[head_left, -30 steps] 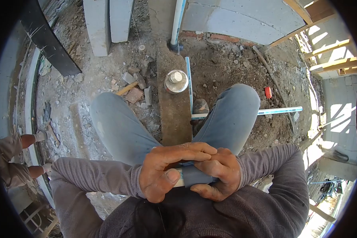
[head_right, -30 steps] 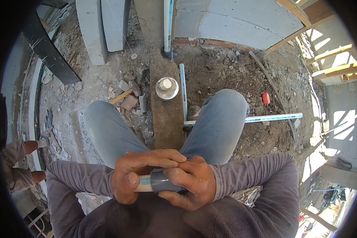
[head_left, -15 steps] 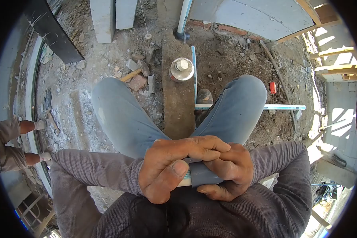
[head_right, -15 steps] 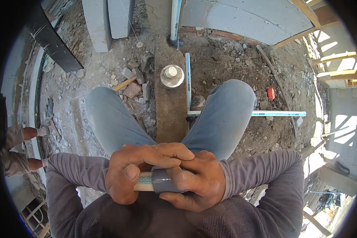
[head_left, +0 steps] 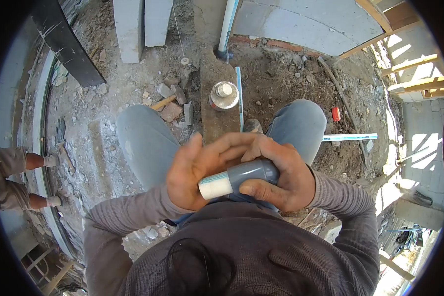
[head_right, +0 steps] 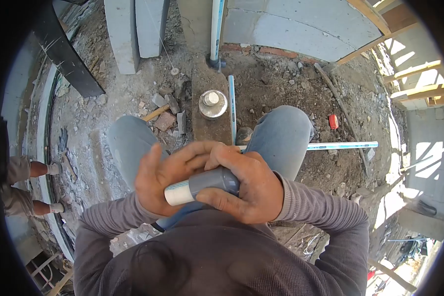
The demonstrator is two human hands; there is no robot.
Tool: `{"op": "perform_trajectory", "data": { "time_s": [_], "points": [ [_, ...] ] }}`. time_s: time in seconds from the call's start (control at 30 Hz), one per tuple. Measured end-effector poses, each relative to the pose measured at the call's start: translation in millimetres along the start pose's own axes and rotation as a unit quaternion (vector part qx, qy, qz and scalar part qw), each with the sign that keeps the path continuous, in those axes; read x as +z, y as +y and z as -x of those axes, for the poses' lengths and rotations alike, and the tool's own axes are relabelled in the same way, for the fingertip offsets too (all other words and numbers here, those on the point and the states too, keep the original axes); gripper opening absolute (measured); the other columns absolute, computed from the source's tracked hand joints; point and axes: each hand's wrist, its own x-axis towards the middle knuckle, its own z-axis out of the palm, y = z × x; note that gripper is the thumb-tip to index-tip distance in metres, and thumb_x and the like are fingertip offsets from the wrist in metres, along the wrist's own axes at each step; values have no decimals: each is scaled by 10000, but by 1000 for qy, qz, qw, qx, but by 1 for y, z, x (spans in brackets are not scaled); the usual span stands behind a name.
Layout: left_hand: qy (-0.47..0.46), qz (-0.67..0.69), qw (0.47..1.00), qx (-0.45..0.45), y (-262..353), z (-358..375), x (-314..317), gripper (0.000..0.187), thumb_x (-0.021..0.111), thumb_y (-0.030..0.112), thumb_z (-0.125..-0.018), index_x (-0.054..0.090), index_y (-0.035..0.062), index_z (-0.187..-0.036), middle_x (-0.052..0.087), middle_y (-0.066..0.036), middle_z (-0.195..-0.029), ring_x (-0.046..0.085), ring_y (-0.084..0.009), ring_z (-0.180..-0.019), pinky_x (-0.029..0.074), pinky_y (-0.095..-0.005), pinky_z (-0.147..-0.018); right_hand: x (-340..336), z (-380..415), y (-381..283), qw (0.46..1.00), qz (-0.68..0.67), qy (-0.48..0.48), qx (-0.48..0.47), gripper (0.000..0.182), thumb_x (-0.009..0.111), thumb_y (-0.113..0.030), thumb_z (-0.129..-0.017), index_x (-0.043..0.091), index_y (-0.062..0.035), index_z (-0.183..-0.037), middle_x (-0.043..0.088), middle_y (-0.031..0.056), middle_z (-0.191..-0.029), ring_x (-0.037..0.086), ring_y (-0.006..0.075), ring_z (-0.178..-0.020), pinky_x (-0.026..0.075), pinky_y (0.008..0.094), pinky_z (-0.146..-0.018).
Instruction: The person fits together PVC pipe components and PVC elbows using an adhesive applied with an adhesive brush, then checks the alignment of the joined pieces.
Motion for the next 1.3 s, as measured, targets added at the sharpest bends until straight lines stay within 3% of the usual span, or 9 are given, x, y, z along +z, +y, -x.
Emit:
{"op": "perform_trajectory", "data": {
  "time_s": [0.07, 0.13, 0.3, 0.43, 0.63, 0.7, 0.8, 1.13, 1.3],
  "points": [
    [-40, 216, 975, -22, 11, -7, -11, 1122, 244, 889, -910, 194, 21, -1620, 289, -322, -1621, 295, -453, -1526, 289, -580, -1243, -4, -1, 4, 999, 43, 16, -9, 355, 797, -137, -908, 532, -9, -1105, 671, 139, -952, 709, 241, -730, 520, 329, -648],
    [-45, 198, 979, -12, 16, -4, -13, 1112, 313, 850, -933, 152, 4, -1636, 189, -323, -1667, 287, -454, -1533, 329, -583, -1220, 2, 3, 9, 998, 30, 51, 3, 384, 825, -154, -892, 535, -12, -1099, 654, 110, -923, 687, 201, -751, 505, 325, -648],
    [-40, -190, 980, 37, 16, -5, -12, 1139, 296, 878, -916, 185, -10, -1621, 317, -321, -1616, 374, -436, -1496, 346, -560, -1219, 17, 3, 22, 998, 26, 47, -19, 422, 855, -178, -872, 534, -13, -1091, 630, 97, -892, 656, 190, -744, 497, 320, -653],
    [-53, -211, 975, 51, 20, -6, -12, 1155, 308, 874, -921, 199, -49, -1606, 382, -319, -1583, 436, -445, -1457, 377, -527, -1199, 25, 9, 20, 997, 25, 35, -61, 444, 855, -173, -870, 551, 19, -1132, 646, 145, -917, 676, 277, -767, 513, 359, -663],
    [-204, -458, 824, 265, -2, 15, 12, 1081, 431, 801, -950, 396, -125, -1507, 423, -396, -1515, 520, -498, -1374, 425, -527, -1150, 36, 21, 2, 986, -12, 5, -165, 438, 802, -132, -901, 591, 66, -1230, 695, 232, -1039, 716, 399, -860, 566, 452, -722],
    [-97, -251, 926, 263, -13, 32, 37, 973, 480, 693, -993, 519, -194, -1392, 429, -430, -1504, 420, -534, -1444, 331, -589, -1194, 37, 20, -9, 983, -29, -4, -182, 401, 784, -132, -910, 604, 57, -1215, 699, 230, -1036, 721, 400, -870, 579, 458, -732],
    [-196, -326, 864, 331, -4, 23, 26, 701, 384, 407, -1113, 442, -209, -1443, 532, -450, -1371, 478, -584, -1370, 225, -769, -1163, 37, 23, -13, 981, -60, -27, -182, 293, 742, -125, -929, 646, 17, -1166, 719, 203, -1008, 733, 390, -861, 605, 467, -742],
    [-217, -346, 843, 349, 4, 0, 32, 587, 450, 323, -1096, 512, -177, -1398, 543, -436, -1374, 500, -589, -1347, 266, -704, -1181, 26, 11, -39, 976, 81, -63, -193, 371, 747, -202, -948, 650, 28, -1223, 730, 197, -1062, 741, 346, -936, 612, 438, -806],
    [-178, -352, 883, 256, 7, 7, 35, 642, 491, 355, -1083, 423, -130, -1498, 347, -382, -1579, 348, -512, -1492, 251, -611, -1227, 24, 27, -25, 999, -19, -34, -37, 408, 769, -181, -941, 625, 29, -1260, 717, 217, -1126, 740, 347, -953, 594, 395, -826]
  ]
}}
